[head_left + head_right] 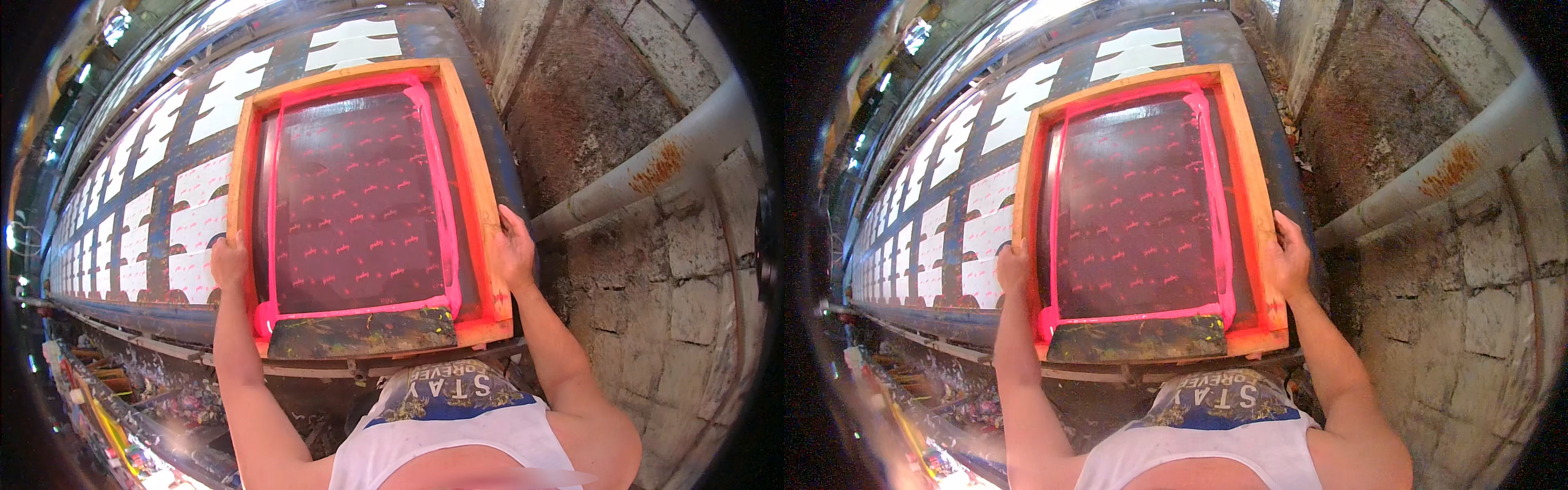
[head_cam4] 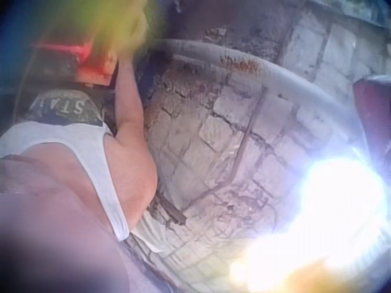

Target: The person uses a squeegee to pull pink ink across a screen-printing frame placed over a large flat surface with a checkered pattern. The person repeatedly repositions the frame and pulls the squeegee to transfer ink through the screen mesh onto the surface below.

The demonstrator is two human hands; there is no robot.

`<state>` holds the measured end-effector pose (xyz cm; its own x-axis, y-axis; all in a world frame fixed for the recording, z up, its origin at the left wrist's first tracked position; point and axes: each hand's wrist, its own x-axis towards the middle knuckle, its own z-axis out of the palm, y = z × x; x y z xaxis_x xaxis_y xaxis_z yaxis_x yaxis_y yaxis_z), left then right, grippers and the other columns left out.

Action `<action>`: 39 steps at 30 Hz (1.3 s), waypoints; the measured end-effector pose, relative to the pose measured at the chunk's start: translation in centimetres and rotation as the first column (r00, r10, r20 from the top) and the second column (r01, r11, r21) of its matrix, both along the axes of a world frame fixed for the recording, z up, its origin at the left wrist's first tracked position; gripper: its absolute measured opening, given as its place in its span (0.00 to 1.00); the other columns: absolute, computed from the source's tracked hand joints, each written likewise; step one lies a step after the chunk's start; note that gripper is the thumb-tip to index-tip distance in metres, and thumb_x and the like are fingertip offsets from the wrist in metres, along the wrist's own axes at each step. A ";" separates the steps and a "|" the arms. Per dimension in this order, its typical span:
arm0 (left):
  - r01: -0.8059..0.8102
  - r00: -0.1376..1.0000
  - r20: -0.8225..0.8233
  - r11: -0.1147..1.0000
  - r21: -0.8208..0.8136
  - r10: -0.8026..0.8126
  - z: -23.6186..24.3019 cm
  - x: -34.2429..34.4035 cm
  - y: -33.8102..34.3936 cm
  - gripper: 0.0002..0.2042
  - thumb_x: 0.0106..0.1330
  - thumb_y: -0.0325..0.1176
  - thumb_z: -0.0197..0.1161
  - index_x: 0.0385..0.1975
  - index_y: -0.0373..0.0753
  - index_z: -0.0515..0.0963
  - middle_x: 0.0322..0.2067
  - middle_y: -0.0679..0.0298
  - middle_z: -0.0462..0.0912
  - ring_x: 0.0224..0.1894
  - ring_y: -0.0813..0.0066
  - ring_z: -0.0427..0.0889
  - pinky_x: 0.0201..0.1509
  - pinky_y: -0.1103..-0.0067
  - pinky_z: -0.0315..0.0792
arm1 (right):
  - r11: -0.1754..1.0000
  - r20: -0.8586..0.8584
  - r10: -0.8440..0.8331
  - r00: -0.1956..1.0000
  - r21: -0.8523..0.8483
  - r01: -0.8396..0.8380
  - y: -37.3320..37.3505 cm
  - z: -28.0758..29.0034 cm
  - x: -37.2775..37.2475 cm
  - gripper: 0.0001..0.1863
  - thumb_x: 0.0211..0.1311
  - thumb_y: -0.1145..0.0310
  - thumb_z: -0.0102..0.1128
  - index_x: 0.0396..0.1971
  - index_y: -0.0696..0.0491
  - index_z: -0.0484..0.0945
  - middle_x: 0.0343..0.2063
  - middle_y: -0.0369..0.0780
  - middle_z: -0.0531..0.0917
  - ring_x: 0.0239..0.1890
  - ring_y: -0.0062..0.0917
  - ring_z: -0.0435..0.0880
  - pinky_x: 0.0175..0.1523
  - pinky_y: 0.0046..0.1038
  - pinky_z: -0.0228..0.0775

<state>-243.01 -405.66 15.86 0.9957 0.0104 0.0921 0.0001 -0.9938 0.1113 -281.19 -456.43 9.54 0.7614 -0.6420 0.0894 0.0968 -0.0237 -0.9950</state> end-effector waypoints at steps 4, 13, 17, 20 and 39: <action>0.067 0.998 -0.001 0.996 -0.060 -0.067 -0.1 0.2 0.5 0.30 0.77 0.62 0.68 0.44 0.31 0.84 0.45 0.40 0.89 0.51 0.36 0.89 0.56 0.48 0.80 | 0.974 -0.006 -0.154 0.988 0.164 0.153 -0.1 -0.4 -0.8 0.28 0.84 0.66 0.65 0.74 0.66 0.76 0.68 0.47 0.84 0.72 0.34 0.82 0.78 0.38 0.71; 0.124 0.992 0.045 0.980 -0.156 -0.118 -2.5 1.4 2.8 0.30 0.77 0.60 0.69 0.43 0.30 0.84 0.44 0.38 0.89 0.50 0.33 0.87 0.55 0.49 0.79 | 0.946 -0.146 -0.051 0.988 0.311 0.095 -0.3 6.2 0.2 0.36 0.84 0.62 0.67 0.80 0.66 0.68 0.69 0.46 0.84 0.69 0.30 0.84 0.76 0.34 0.73; 0.088 0.993 -0.066 0.982 -0.166 -0.100 -1.9 2.5 2.7 0.29 0.77 0.58 0.70 0.41 0.29 0.84 0.43 0.38 0.89 0.49 0.34 0.88 0.55 0.50 0.79 | 0.988 -0.143 0.025 0.989 0.151 -0.003 -0.2 8.9 1.4 0.42 0.75 0.68 0.76 0.82 0.65 0.66 0.67 0.46 0.85 0.66 0.28 0.85 0.73 0.32 0.75; 0.082 0.991 -0.085 0.978 -0.190 -0.100 -0.3 2.5 2.4 0.28 0.76 0.57 0.71 0.41 0.29 0.86 0.42 0.38 0.90 0.49 0.35 0.89 0.56 0.50 0.79 | 0.992 -0.090 0.035 0.995 0.123 -0.024 -0.6 10.3 1.7 0.45 0.70 0.73 0.80 0.83 0.62 0.65 0.64 0.47 0.86 0.63 0.28 0.87 0.70 0.33 0.78; -0.171 0.984 -0.024 0.891 -0.422 0.177 15.7 -25.8 -1.1 0.21 0.73 0.42 0.78 0.47 0.26 0.85 0.42 0.50 0.91 0.44 0.60 0.88 0.54 0.63 0.81 | 0.859 0.132 0.419 0.898 0.263 -0.439 -16.4 7.3 -4.3 0.49 0.65 0.73 0.85 0.83 0.57 0.66 0.60 0.40 0.88 0.59 0.21 0.87 0.67 0.30 0.79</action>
